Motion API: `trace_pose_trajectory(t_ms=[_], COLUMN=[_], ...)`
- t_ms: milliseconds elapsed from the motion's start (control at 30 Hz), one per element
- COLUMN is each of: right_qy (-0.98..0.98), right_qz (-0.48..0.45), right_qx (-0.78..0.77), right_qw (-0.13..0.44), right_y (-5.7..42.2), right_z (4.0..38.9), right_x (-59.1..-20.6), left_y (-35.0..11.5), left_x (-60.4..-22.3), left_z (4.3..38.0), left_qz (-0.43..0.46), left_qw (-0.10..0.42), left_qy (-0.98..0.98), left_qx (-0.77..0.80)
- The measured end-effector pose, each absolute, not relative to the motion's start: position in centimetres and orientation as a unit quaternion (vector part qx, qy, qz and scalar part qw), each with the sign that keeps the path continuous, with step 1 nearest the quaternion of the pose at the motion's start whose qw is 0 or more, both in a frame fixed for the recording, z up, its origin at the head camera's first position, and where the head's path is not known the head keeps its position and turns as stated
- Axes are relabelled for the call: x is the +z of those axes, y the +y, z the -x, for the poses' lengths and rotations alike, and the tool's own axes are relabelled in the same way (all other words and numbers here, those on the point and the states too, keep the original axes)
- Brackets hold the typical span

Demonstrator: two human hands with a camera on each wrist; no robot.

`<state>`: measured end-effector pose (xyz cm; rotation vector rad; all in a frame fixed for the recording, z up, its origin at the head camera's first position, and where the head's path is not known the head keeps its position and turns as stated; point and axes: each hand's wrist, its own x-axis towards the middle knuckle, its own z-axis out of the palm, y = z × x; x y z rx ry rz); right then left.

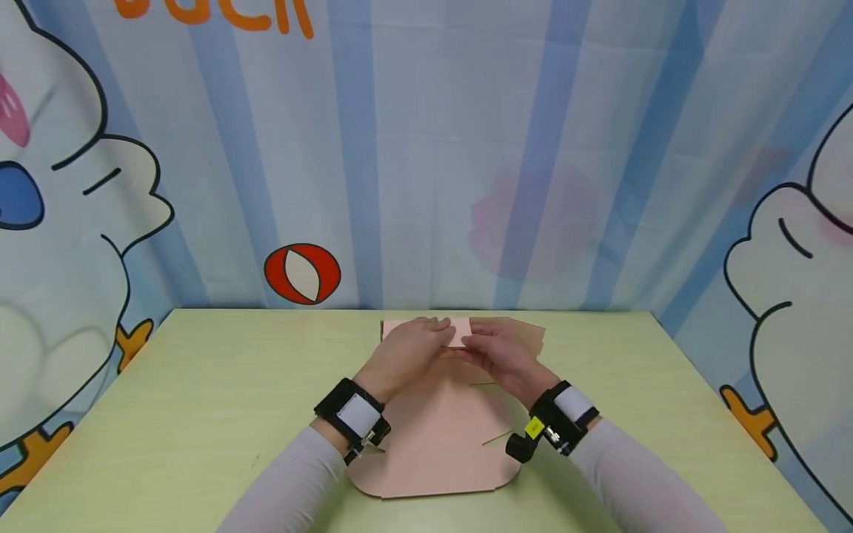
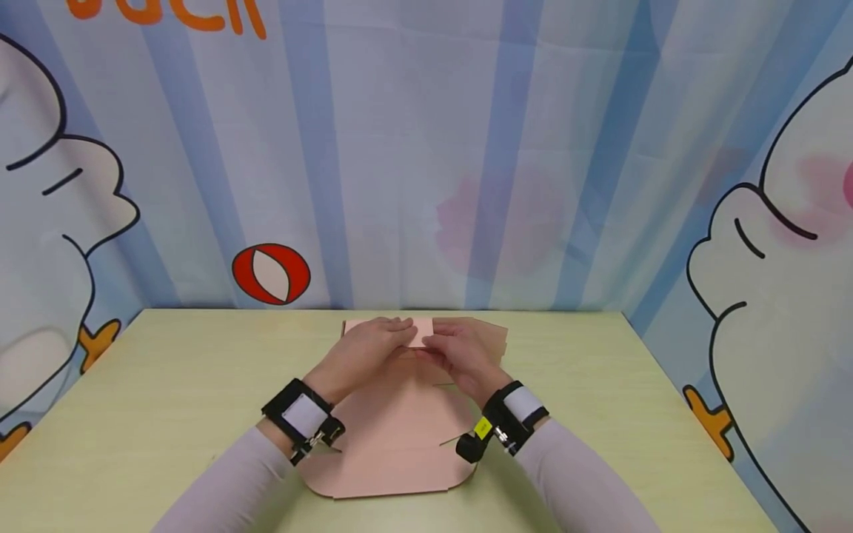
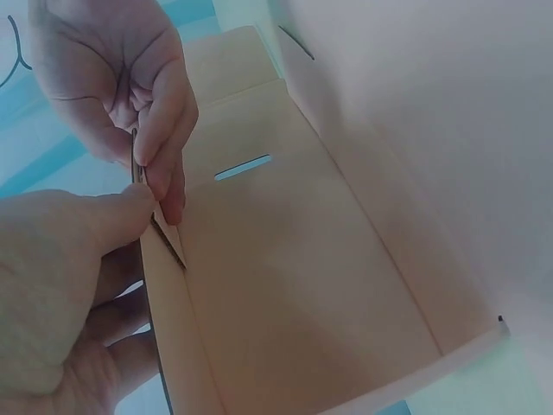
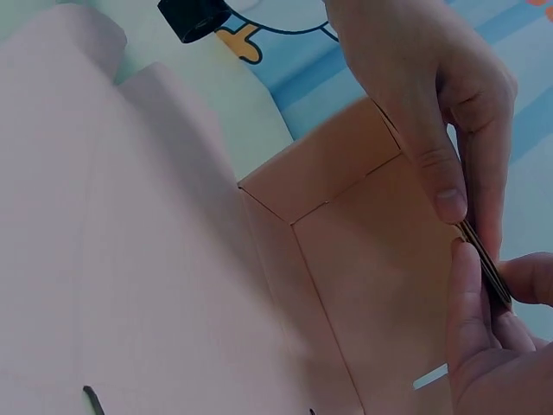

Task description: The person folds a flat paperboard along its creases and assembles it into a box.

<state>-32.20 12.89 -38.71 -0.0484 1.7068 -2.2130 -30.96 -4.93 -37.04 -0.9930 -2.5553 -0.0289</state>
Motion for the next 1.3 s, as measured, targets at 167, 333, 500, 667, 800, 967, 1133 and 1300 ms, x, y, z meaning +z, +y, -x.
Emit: trace_pose_trajectory(t_ms=[167,333,500,667,800,967,1133,1300], right_qy=[0.603,0.618,0.685,0.762,0.796,0.849,0.896,0.921], right_qz=[0.003,0.019,0.064,0.097,0.085,0.112,0.132,0.146], right_qx=[-0.779,-0.769,-0.709,-0.628,-0.588,-0.513,-0.423,-0.361], right_qw=[0.172,0.164,0.155,0.128,0.114,0.059,0.015,-0.008], right_y=[12.9,13.0,13.6,14.6,15.5,16.9,17.4,16.9], right_z=[32.3,32.3,32.2,32.6,32.7,32.7,32.2,31.8], right_x=[-38.7,-38.8,-38.8,-38.6,-38.6,-39.4,-40.7,-41.5], left_y=[-4.9,-5.0,-5.0,-5.1,-5.1,-5.2,-5.2,-5.2], left_x=[-37.1,-37.0,-36.9,-36.8,-36.9,-36.9,-37.0,-37.0], left_z=[31.0,31.0,31.0,31.0,31.0,31.0,31.0,30.9], left_qz=[0.355,0.355,0.357,0.357,0.355,0.357,0.361,0.358], left_qw=[0.198,0.2,0.202,0.202,0.205,0.216,0.219,0.221], left_qy=[-0.913,-0.913,-0.912,-0.912,-0.912,-0.909,-0.906,-0.907], left_qx=[-0.012,-0.011,-0.005,-0.003,0.0,-0.002,-0.004,0.002])
